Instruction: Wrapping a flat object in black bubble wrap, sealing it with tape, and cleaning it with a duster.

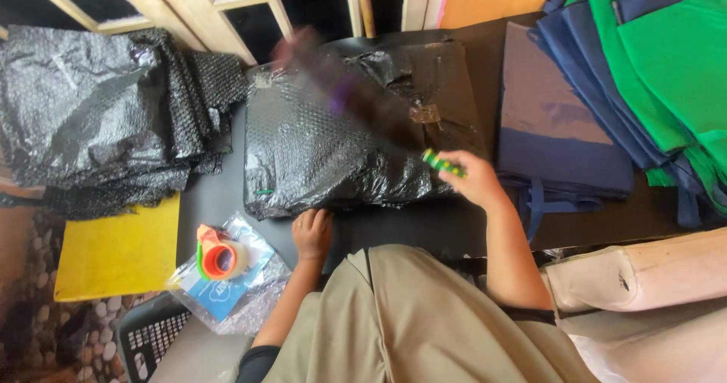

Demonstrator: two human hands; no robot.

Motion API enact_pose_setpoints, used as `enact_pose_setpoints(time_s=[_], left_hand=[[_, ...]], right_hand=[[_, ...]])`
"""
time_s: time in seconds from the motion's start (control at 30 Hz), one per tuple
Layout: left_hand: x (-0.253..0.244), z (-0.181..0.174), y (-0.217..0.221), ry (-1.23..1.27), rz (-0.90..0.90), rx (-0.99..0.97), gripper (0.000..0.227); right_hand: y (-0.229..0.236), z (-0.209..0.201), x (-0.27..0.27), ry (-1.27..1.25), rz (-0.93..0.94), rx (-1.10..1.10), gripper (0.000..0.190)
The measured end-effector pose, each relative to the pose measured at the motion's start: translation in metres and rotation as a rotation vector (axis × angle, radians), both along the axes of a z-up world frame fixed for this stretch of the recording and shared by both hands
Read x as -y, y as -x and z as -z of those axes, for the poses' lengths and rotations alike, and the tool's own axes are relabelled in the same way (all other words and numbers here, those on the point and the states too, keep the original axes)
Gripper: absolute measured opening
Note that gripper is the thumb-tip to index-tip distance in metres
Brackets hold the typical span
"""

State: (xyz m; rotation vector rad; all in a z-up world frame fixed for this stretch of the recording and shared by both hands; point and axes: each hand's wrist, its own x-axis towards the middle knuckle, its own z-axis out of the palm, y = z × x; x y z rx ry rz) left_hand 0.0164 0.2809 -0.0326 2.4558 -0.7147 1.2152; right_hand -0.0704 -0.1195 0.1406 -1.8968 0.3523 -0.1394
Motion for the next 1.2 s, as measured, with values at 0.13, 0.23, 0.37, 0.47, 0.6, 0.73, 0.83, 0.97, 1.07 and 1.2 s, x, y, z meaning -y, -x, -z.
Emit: enact_pose_setpoints(time_s=[0.13,0.23,0.37,0.47,0.6,0.73,0.83,0.97,1.07,1.2], left_hand=[[-0.014,0.026,0.001,-0.096,0.006,0.05,0.03],[-0.011,0.012,-0.001,-0.123,0.0,0.063,0.03],[-0.01,0.013,-0.007,-0.147,0.008,0.006,0.022],[-0.013,0.016,-0.008,-0.157,0.039,-0.069,0.019],[-0.015,0.003,-0.008,-0.116,0.103,-0.16,0.019],[-0.014,-0.011,-0.005,-0.101,0.106,-0.173,0.021],[-0.009,-0.032,0.002,-0.076,0.091,-0.219,0.024],[-0.013,-0.055,0.019,-0.052,0.133,-0.314,0.016],[-0.017,-0.06,0.022,-0.035,0.165,-0.342,0.011],[-0.019,-0.055,0.013,0.041,0.121,-0.226,0.013]], right_hand=[[0.007,0.021,0.003,-0.099,-0.038,-0.082,0.04],[-0.003,0.054,0.007,-0.005,0.172,-0.027,0.038],[0.005,0.048,0.002,-0.027,0.336,0.043,0.034],[0.035,0.023,-0.002,-0.178,0.183,0.024,0.033],[0.074,0.018,0.013,-0.258,0.024,-0.066,0.035],[0.092,0.057,0.043,-0.182,0.322,-0.052,0.032],[0.089,0.039,0.048,-0.037,0.578,-0.024,0.033],[0.091,-0.022,0.012,-0.116,0.545,-0.257,0.044],[0.089,-0.027,0.008,-0.124,0.31,-0.344,0.044],[0.085,0.024,0.029,-0.287,0.345,0.037,0.036]])
